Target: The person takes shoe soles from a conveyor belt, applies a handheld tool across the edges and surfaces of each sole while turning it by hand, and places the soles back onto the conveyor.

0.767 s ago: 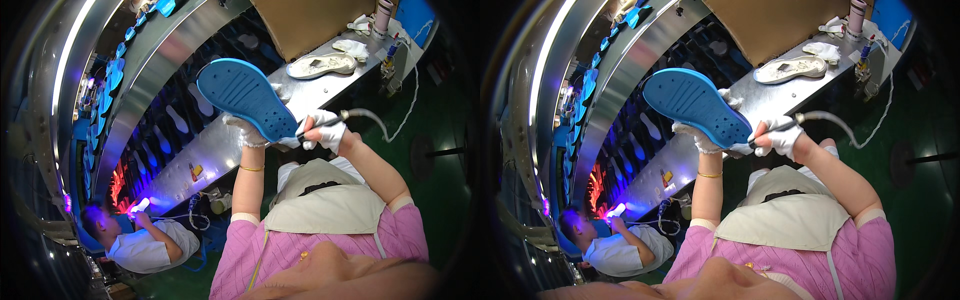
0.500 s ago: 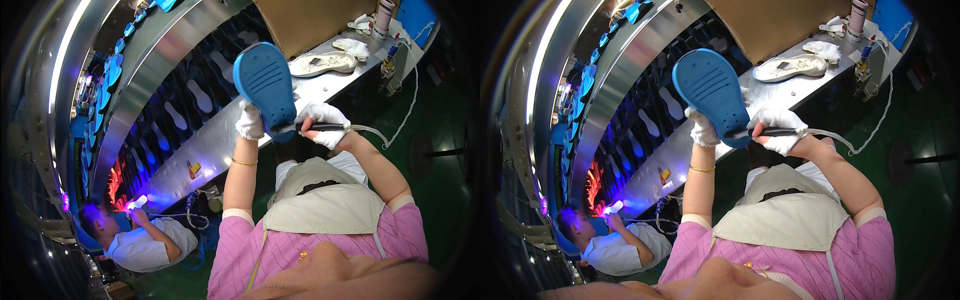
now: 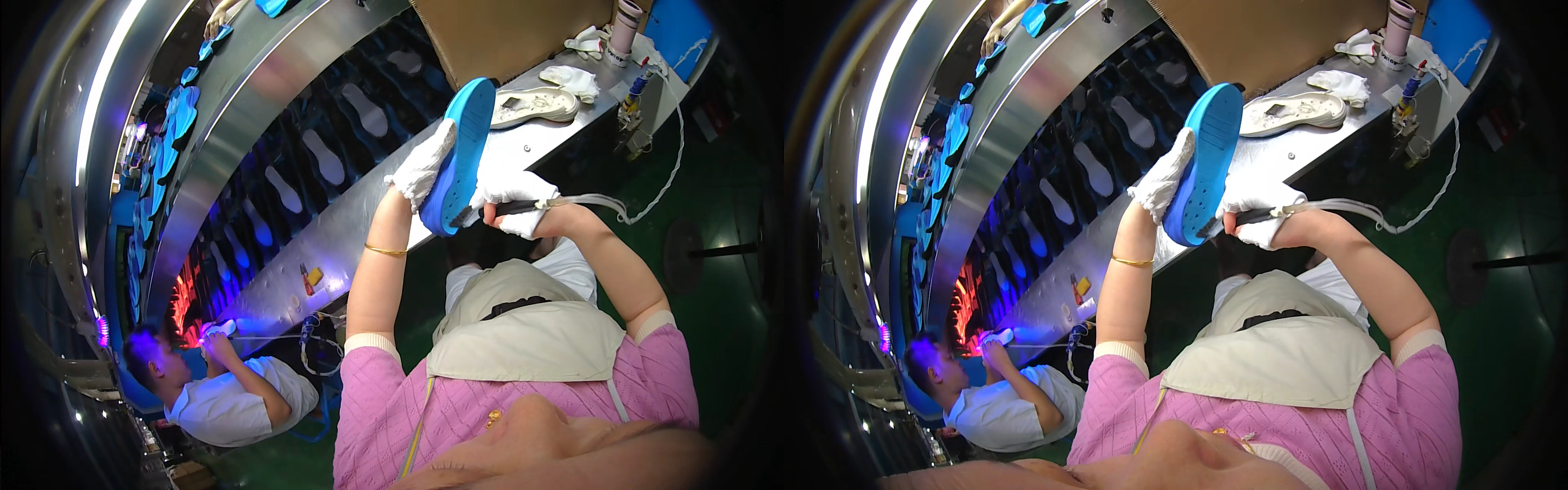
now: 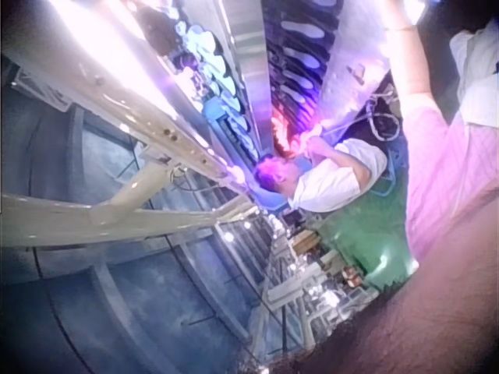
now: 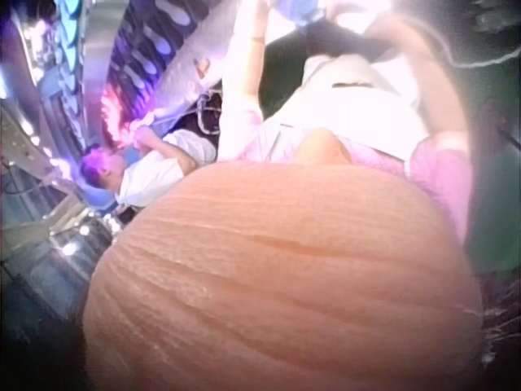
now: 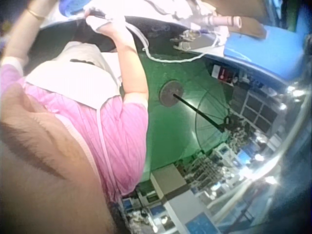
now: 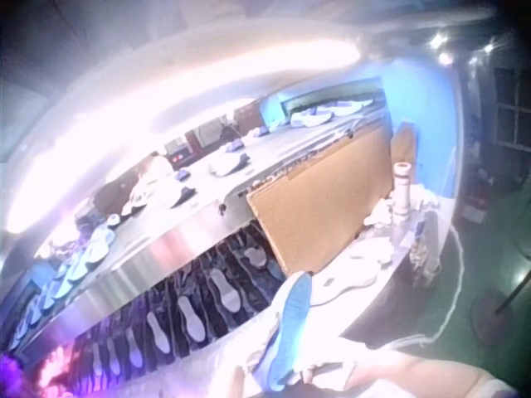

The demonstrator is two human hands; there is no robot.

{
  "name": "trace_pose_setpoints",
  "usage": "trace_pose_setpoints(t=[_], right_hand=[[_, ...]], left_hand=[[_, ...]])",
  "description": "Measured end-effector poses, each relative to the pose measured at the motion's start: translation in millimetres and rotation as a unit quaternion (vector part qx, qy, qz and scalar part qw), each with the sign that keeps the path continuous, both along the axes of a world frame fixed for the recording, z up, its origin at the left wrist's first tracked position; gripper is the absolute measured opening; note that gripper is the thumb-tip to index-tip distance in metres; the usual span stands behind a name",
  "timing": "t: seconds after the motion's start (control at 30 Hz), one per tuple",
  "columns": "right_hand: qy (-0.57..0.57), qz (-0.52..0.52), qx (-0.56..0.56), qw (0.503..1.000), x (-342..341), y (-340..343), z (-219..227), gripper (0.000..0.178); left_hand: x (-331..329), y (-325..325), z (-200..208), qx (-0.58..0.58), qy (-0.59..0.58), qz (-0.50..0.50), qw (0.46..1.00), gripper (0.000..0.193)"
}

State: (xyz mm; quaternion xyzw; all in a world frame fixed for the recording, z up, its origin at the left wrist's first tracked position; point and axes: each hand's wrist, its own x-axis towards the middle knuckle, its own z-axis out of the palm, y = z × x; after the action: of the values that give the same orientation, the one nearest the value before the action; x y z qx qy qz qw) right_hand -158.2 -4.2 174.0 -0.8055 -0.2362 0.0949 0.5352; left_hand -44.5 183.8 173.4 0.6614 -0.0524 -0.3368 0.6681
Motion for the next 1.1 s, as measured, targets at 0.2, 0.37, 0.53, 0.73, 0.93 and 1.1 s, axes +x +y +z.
trace_pose_setpoints(t=[0.2, 0.37, 0.53, 0.73, 0.93, 1.1], right_hand=[[0.056, -0.035, 0.120, 0.991, 7.4, -7.9, 0.6, 0.015], [0.081, 0.002, 0.061, 0.995, 9.5, -19.0, 7.9, 0.011], [0.020, -0.034, 0.077, 0.996, 14.1, -25.0, 14.1, 0.012], [0.037, -0.025, 0.145, 0.988, 6.5, -33.2, 33.5, 0.010], [0.026, -0.132, 0.296, 0.946, -1.6, -23.1, 22.9, 0.016], [0.010, -0.194, 0.273, 0.942, -5.9, -14.5, -3.6, 0.017]], left_hand=[[-3.8, 1.9, 3.6, -0.007, 0.019, -0.023, 1.000, 0.075], [-1.3, 5.2, 0.9, 0.029, 0.033, -0.019, 0.999, 0.086], [-3.5, 10.0, 1.2, -0.027, 0.025, -0.035, 0.999, 0.084], [-15.4, 31.1, 13.9, -0.159, -0.040, 0.073, 0.984, 0.090], [-5.8, 51.9, -9.8, -0.470, 0.186, 0.075, 0.860, 0.084], [-48.3, 28.5, -61.3, -0.553, 0.292, -0.036, 0.779, 0.059]])
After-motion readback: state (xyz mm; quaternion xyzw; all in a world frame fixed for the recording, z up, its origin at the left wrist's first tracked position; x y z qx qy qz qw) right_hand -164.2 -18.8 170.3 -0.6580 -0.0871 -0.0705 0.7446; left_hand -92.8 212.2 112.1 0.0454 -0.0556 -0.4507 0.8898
